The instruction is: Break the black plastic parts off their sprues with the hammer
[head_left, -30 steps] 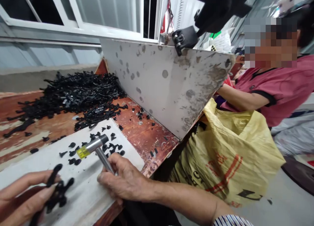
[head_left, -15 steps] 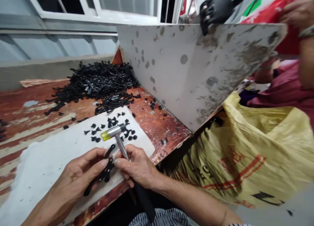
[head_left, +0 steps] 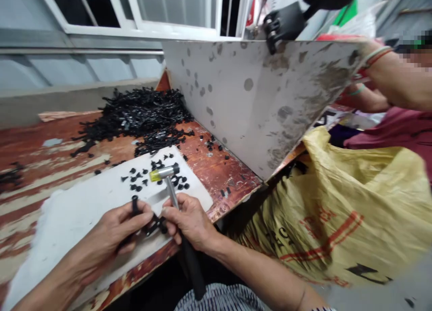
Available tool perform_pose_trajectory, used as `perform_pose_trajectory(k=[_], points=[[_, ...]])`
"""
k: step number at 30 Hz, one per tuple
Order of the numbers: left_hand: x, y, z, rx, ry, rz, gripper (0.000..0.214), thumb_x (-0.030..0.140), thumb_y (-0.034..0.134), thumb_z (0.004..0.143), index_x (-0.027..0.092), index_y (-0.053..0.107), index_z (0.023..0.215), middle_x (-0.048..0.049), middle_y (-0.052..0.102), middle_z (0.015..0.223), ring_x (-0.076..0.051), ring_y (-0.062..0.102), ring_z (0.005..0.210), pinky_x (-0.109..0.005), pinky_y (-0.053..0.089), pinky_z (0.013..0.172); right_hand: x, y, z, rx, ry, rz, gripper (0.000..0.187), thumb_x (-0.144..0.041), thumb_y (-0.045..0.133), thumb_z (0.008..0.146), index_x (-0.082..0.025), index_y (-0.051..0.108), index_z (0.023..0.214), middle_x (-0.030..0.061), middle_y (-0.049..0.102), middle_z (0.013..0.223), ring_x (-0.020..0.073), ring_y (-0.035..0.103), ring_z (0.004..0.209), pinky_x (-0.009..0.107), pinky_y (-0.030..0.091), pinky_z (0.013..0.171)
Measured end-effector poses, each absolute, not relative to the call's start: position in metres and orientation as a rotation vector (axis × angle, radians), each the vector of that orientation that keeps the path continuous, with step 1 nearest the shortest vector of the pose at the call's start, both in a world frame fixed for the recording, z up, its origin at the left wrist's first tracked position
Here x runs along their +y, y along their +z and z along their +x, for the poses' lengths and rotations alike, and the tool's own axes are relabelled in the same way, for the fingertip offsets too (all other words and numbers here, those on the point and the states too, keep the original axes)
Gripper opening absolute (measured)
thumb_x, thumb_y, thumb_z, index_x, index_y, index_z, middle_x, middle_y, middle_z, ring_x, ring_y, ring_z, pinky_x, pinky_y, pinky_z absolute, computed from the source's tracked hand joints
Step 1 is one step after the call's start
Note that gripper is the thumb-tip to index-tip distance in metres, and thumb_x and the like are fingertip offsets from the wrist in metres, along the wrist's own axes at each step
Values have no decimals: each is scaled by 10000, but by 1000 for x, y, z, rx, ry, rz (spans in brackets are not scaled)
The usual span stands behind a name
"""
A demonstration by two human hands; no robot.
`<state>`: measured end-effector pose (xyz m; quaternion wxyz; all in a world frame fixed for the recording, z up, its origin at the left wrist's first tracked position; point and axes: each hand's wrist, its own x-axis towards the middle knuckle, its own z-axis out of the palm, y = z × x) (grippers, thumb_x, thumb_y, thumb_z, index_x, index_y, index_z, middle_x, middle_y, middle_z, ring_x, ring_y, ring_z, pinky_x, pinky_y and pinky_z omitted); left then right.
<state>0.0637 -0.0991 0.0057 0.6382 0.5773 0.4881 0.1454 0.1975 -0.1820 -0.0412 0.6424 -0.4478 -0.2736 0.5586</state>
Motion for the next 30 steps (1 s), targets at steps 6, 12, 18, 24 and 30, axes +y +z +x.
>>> perform_pose_trajectory(k=[6,12,18,24,30], points=[[-98,4,61,941,302,1312,333,391,760,629,139,558,707,4,582,665,-36,410,469,-133,220,349,-184,-48,193,-617,1268,-1026,245,-373,640,760,-203,484,844,-125,519,424,40,369,269,141,262,292],[-94,1,56,887,323,1316,247,336,716,675,133,584,722,-24,618,675,-69,493,511,-154,273,347,-183,-49,189,-641,1238,-1068,278,-390,671,762,-211,466,819,-122,512,417,41,362,269,146,258,295],[-90,4,53,881,305,1375,243,335,702,682,140,559,705,-23,626,659,-67,489,471,-180,246,362,-184,-48,188,-688,1224,-1114,295,-417,677,766,-204,486,835,-101,536,420,40,363,275,147,257,311],[-86,4,53,855,304,1351,261,231,756,632,153,510,670,67,505,522,-36,418,465,-169,304,452,-183,-48,187,-709,1223,-1149,304,-440,686,770,-202,509,839,-90,528,416,50,371,292,157,278,325],[-44,14,42,1074,512,1267,194,128,733,684,146,540,676,32,548,511,-42,455,400,-149,207,336,-184,-49,188,-672,1154,-1170,290,-447,684,776,-202,543,840,-46,592,545,49,385,321,171,296,319]])
